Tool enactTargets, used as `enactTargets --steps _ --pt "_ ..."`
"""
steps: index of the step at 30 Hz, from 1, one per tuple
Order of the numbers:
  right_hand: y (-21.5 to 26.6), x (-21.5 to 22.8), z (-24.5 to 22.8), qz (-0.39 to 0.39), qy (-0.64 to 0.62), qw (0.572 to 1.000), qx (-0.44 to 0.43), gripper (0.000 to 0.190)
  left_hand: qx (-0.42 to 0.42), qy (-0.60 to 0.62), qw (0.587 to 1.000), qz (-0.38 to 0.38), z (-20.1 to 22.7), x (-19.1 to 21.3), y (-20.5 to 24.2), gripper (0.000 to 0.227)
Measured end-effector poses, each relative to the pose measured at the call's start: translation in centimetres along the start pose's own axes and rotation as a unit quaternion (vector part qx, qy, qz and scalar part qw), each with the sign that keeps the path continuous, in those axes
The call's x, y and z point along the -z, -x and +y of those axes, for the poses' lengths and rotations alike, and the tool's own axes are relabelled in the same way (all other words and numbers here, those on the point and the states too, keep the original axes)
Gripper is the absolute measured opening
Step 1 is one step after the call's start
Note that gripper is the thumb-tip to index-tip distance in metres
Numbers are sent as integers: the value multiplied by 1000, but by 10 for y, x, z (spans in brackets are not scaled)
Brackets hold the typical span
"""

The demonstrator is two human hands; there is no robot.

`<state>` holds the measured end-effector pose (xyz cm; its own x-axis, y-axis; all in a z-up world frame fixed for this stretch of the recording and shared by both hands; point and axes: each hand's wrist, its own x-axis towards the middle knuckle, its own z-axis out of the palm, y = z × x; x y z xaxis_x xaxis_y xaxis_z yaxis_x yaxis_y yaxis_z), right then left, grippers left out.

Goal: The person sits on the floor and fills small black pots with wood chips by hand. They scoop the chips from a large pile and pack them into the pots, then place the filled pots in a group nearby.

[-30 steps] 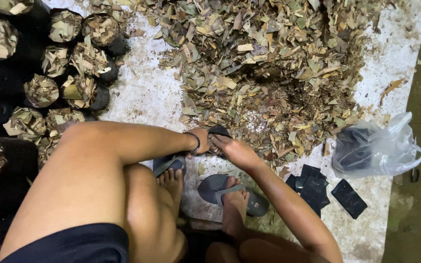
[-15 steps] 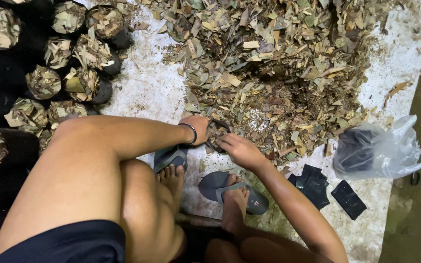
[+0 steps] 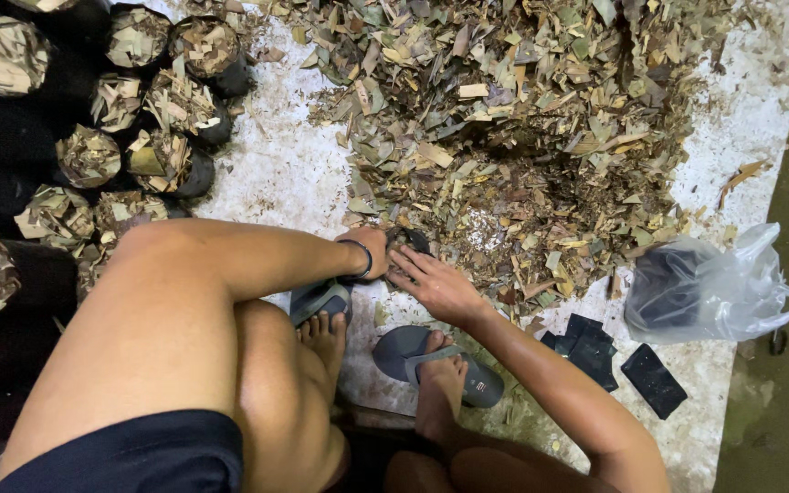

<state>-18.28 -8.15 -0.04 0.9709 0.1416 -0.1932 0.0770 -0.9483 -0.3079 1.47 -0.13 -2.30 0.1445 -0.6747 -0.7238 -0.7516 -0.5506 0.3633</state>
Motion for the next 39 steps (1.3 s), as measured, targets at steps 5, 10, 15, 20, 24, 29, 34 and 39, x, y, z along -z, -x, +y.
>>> enactTargets --steps 5,10,15,20,24,29,34,39 --pt "-12 -12 0 -48 112 993 -3 53 -15 3 1000 -8 -2 -7 -4 41" --pt "-23 -23 -7 -117 94 987 -63 49 -54 -23 998 -20 -6 1 2 37" --pt "-29 -16 -18 -117 66 983 -128 50 -53 -59 996 -28 0 4 -3 42" --pt "-7 -8 -13 21 -8 996 -86 56 -34 -24 999 -1 3 0 -12 46" --pt "7 -10 -23 101 -81 988 -83 55 -57 26 997 43 5 5 -11 63" --pt "-4 -10 -33 119 -134 966 -189 66 -119 19 989 85 9 13 -14 39" --pt "-23 -4 -34 89 -115 960 -238 77 -154 -12 981 116 12 19 -34 22" --pt "-28 -10 -28 63 -88 971 -214 69 -181 -50 973 133 7 11 -44 17"
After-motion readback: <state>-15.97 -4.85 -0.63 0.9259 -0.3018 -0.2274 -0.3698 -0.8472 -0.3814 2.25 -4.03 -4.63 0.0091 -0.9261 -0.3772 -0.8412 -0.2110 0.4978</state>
